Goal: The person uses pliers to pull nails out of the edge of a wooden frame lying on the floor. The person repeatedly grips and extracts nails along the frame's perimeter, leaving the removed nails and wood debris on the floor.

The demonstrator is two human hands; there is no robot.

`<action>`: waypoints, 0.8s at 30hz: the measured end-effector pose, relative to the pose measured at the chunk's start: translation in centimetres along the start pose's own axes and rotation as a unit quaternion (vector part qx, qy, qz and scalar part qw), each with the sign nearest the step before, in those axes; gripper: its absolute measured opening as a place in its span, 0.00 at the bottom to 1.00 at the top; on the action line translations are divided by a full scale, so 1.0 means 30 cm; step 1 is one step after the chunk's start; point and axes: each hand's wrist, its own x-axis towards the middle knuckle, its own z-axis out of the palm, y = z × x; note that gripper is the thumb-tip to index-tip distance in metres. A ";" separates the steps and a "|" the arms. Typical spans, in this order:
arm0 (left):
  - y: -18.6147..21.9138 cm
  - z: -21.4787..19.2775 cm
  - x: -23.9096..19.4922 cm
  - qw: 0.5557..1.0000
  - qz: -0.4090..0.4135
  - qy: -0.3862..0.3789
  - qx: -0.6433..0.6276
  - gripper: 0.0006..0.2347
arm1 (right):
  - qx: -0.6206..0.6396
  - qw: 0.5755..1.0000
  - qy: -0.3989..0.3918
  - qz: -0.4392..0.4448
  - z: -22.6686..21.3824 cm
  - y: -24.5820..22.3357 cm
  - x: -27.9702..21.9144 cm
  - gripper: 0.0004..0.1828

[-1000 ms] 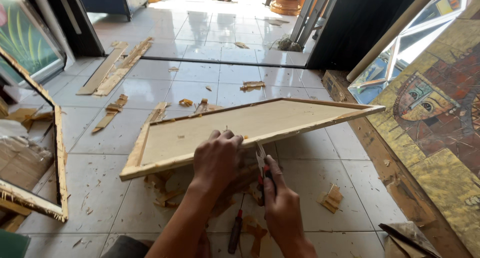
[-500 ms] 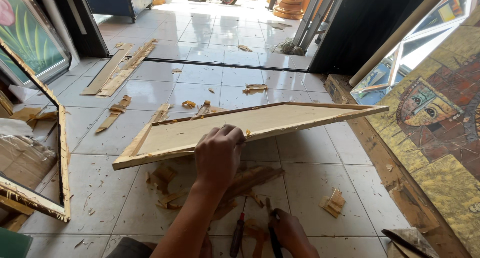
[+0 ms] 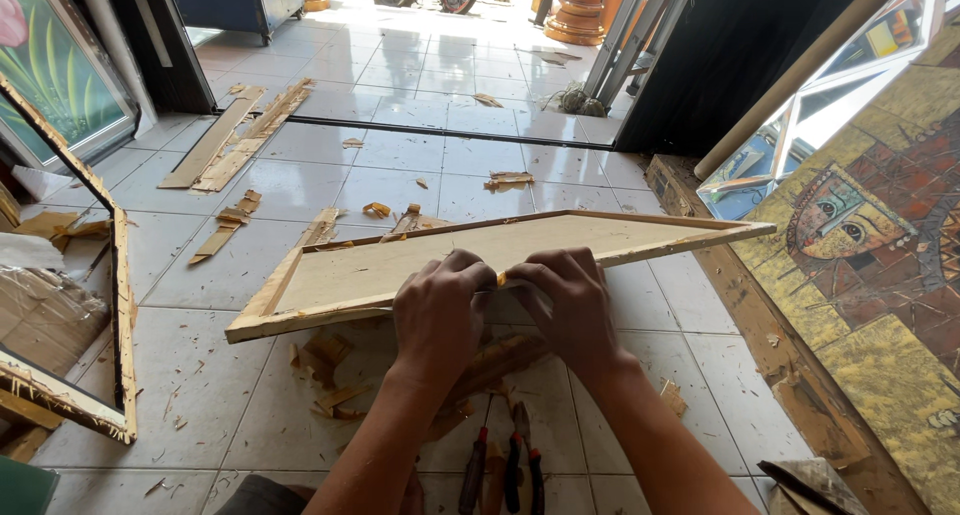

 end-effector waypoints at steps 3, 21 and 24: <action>-0.004 -0.027 0.007 1.000 -0.015 -0.011 -0.010 0.09 | 0.021 0.997 0.058 -0.048 0.012 -0.001 0.027 0.06; 0.007 0.037 -0.021 1.000 0.002 0.028 0.002 0.10 | 0.104 0.968 -0.227 0.024 -0.144 -0.034 0.164 0.03; 0.011 0.077 -0.030 0.998 0.012 0.059 0.028 0.11 | 0.091 0.969 -0.229 -0.031 -0.142 0.018 0.140 0.03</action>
